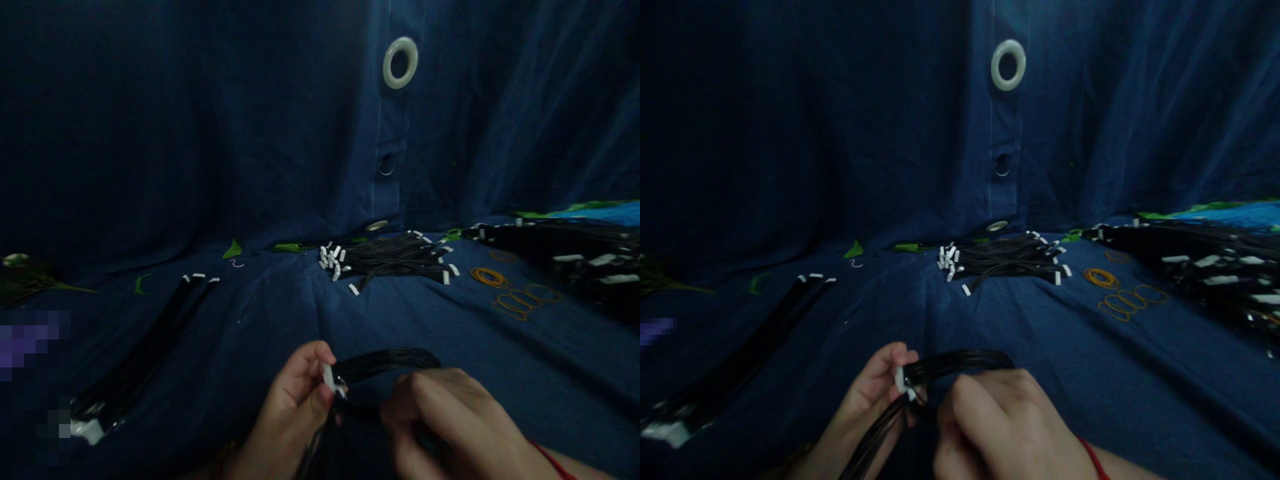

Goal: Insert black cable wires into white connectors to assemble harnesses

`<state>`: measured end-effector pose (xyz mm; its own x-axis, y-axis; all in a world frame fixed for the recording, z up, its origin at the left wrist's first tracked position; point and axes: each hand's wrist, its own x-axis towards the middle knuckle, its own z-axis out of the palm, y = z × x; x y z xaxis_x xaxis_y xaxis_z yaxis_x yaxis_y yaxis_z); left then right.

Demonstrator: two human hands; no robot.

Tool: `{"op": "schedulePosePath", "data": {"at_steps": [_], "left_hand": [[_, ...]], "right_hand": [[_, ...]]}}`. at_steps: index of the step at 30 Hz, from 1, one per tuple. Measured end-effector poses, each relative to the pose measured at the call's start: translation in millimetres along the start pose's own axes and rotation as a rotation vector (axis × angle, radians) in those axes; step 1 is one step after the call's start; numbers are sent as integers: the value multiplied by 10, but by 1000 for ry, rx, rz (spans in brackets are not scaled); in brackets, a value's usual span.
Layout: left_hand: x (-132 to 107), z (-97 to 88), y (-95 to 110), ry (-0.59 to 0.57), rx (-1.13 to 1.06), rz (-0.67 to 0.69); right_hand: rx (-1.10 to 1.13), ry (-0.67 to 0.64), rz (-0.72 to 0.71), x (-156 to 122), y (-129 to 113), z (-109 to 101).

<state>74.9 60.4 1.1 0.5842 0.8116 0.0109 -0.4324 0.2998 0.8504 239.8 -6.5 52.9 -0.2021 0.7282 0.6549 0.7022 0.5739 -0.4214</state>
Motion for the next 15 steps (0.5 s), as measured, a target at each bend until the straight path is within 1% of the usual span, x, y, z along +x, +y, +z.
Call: {"op": "schedulePosePath", "data": {"at_steps": [2, 4, 6, 9, 12, 15], "left_hand": [[-11, 6, 12, -15, -30, -3], [-23, 18, 29, -18, -41, -1], [-35, 31, 44, -24, -44, -1], [-43, 42, 56, -33, -41, -9], [-42, 36, 52, -39, -48, -11], [-44, 12, 31, -54, -44, -2]], "right_hand": [[-107, -27, -61, -3, 19, -7], [-136, -40, -101, -18, 25, 6], [-137, -32, -102, -42, 26, 36], [-136, 44, -103, -77, 35, 81], [-126, 122, -146, -89, 62, 101], [-110, 134, -149, -70, 81, 104]]}}
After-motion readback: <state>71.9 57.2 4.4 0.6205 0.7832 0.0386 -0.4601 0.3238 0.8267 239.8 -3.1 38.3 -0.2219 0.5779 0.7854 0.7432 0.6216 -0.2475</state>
